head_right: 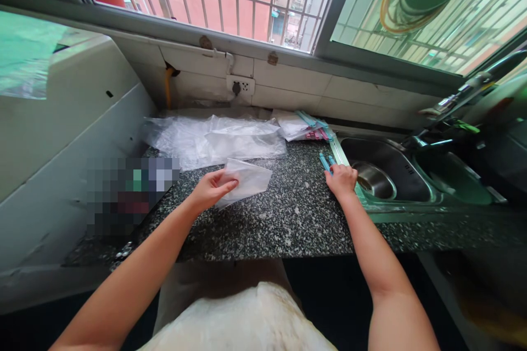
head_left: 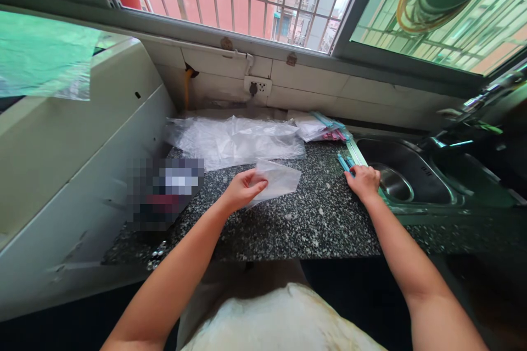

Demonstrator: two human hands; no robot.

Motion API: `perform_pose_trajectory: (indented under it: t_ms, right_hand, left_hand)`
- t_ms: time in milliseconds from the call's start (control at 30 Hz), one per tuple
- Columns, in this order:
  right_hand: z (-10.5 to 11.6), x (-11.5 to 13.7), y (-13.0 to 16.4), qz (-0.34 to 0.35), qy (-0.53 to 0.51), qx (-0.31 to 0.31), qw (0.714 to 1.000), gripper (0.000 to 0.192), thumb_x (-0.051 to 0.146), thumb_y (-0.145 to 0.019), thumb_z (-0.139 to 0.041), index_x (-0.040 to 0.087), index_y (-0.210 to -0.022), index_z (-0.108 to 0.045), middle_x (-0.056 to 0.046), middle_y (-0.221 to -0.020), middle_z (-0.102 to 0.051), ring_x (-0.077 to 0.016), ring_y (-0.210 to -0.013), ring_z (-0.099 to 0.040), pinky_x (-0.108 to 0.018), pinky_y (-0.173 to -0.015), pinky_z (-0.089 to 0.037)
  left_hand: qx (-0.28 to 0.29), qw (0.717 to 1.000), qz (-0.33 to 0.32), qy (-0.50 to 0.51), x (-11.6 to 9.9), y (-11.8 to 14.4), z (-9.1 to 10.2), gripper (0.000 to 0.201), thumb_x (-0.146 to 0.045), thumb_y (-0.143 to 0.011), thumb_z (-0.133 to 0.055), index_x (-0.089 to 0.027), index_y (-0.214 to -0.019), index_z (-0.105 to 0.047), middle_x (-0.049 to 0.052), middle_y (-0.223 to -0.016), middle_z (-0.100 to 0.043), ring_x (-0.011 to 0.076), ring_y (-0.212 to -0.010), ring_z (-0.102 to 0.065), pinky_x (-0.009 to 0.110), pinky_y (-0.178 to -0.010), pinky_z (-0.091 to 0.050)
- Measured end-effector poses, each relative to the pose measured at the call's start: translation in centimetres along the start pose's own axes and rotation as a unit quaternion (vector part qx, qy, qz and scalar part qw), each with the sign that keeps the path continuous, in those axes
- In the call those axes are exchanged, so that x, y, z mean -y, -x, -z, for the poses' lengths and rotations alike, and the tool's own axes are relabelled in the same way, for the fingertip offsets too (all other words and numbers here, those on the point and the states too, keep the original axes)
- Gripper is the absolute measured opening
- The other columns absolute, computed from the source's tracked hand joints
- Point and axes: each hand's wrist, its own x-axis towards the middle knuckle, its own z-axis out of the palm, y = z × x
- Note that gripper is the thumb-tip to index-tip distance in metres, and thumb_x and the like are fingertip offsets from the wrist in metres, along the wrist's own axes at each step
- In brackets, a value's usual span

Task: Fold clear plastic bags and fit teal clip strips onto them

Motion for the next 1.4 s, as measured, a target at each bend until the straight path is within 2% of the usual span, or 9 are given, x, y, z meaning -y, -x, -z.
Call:
perform_pose_trajectory:
  t_ms: [200,500,667,733,833,1000,1100,1233,1400]
  right_hand:
    - [1.1,1.1,0.7,-0.013,0.002,0.014,1.000,0.035,0.036,-0.085,-0.047,0.011,-0.102,-0.065,-0.017,-0.096,-0.068,-0.0282,-0.094,-0.057,-0.036,-0.074,-0.032]
    - [1.8,2.2,0.5,-0.028,0.037,0.077,0.996,0.032,0.036,-0.085,-0.047,0.015,-0.091,-0.070,-0.017,-0.087,-0.070,-0.0280,-0.086,-0.063,-0.035,-0.068,-0.035]
    - [3.6,4.5,0.4,0.028,-0.065,0.012,0.997,0.030,0.034,-0.083,-0.048,0.014,-0.086,-0.069,-0.014,-0.085,-0.070,-0.0262,-0.083,-0.062,-0.034,-0.069,-0.037]
    - [4.8,5.8,0.8,0.079,-0.142,-0.039,0.986,0.028,0.036,-0.082,-0.049,0.015,-0.081,-0.068,-0.012,-0.081,-0.070,-0.0252,-0.080,-0.061,-0.034,-0.071,-0.039]
    - [7.0,8.2,1.9,0.177,-0.257,-0.115,0.943,0.027,0.039,-0.083,-0.050,0.017,-0.078,-0.066,-0.009,-0.077,-0.068,-0.0231,-0.077,-0.059,-0.035,-0.074,-0.041]
    - [9.8,11.9,3.7,0.330,-0.329,-0.178,0.867,0.018,0.034,-0.084,-0.054,0.020,-0.078,-0.064,-0.005,-0.075,-0.067,-0.0200,-0.076,-0.057,-0.034,-0.076,-0.041]
    - [9.8,13.4,4.4,0.376,-0.326,-0.205,0.843,0.015,0.031,-0.084,-0.056,0.019,-0.079,-0.064,-0.004,-0.075,-0.067,-0.0187,-0.075,-0.056,-0.033,-0.075,-0.041]
    - [8.6,14.4,4.8,0.394,-0.331,-0.217,0.830,0.014,0.031,-0.084,-0.057,0.020,-0.080,-0.064,-0.002,-0.074,-0.066,-0.0171,-0.073,-0.055,-0.031,-0.073,-0.040]
    - [7.2,14.2,5.0,0.401,-0.319,-0.222,0.830,0.013,0.030,-0.084,-0.058,0.020,-0.082,-0.064,-0.002,-0.076,-0.066,-0.0167,-0.074,-0.054,-0.030,-0.072,-0.040]
  left_hand:
    - [-0.012,1.000,0.004,0.002,0.0,0.0,0.0,0.032,-0.040,-0.064,-0.070,-0.013,-0.081,-0.067,0.007,-0.082,-0.072,0.0176,-0.076,-0.064,0.032,-0.076,-0.052]
    - [-0.016,1.000,0.012,-0.019,0.0,-0.1,0.0,0.031,-0.042,-0.065,-0.069,-0.013,-0.078,-0.068,0.006,-0.077,-0.072,0.0164,-0.072,-0.062,0.030,-0.071,-0.049]
    - [-0.013,1.000,0.020,0.001,-0.1,-0.1,-0.1,0.029,-0.040,-0.064,-0.068,-0.013,-0.074,-0.067,0.003,-0.069,-0.068,0.0136,-0.066,-0.058,0.027,-0.066,-0.046]
    - [-0.011,1.000,0.025,0.010,-0.2,-0.1,-0.1,0.028,-0.038,-0.064,-0.068,-0.012,-0.074,-0.067,0.002,-0.068,-0.067,0.0127,-0.065,-0.056,0.027,-0.066,-0.045]
    - [-0.012,0.999,0.034,0.021,-0.3,-0.1,-0.1,0.027,-0.037,-0.064,-0.069,-0.012,-0.074,-0.067,0.002,-0.068,-0.066,0.0127,-0.065,-0.056,0.027,-0.066,-0.045]
    - [-0.008,0.997,0.046,0.058,-0.6,0.0,0.0,0.029,-0.036,-0.062,-0.070,-0.012,-0.077,-0.066,0.003,-0.072,-0.067,0.0134,-0.068,-0.057,0.027,-0.069,-0.045]
    - [-0.002,0.996,0.052,0.076,-0.8,0.1,0.0,0.028,-0.034,-0.061,-0.072,-0.012,-0.078,-0.065,0.002,-0.073,-0.067,0.0133,-0.069,-0.057,0.026,-0.069,-0.045]
    - [0.008,0.994,0.061,0.092,-0.9,0.1,0.1,0.023,-0.030,-0.062,-0.069,-0.012,-0.074,-0.064,0.002,-0.070,-0.064,0.0122,-0.066,-0.054,0.025,-0.065,-0.043]
    - [0.044,0.995,0.068,0.050,-0.9,0.1,0.2,0.013,-0.023,-0.064,-0.059,-0.012,-0.056,-0.057,-0.004,-0.052,-0.046,0.0071,-0.052,-0.037,0.022,-0.052,-0.029]
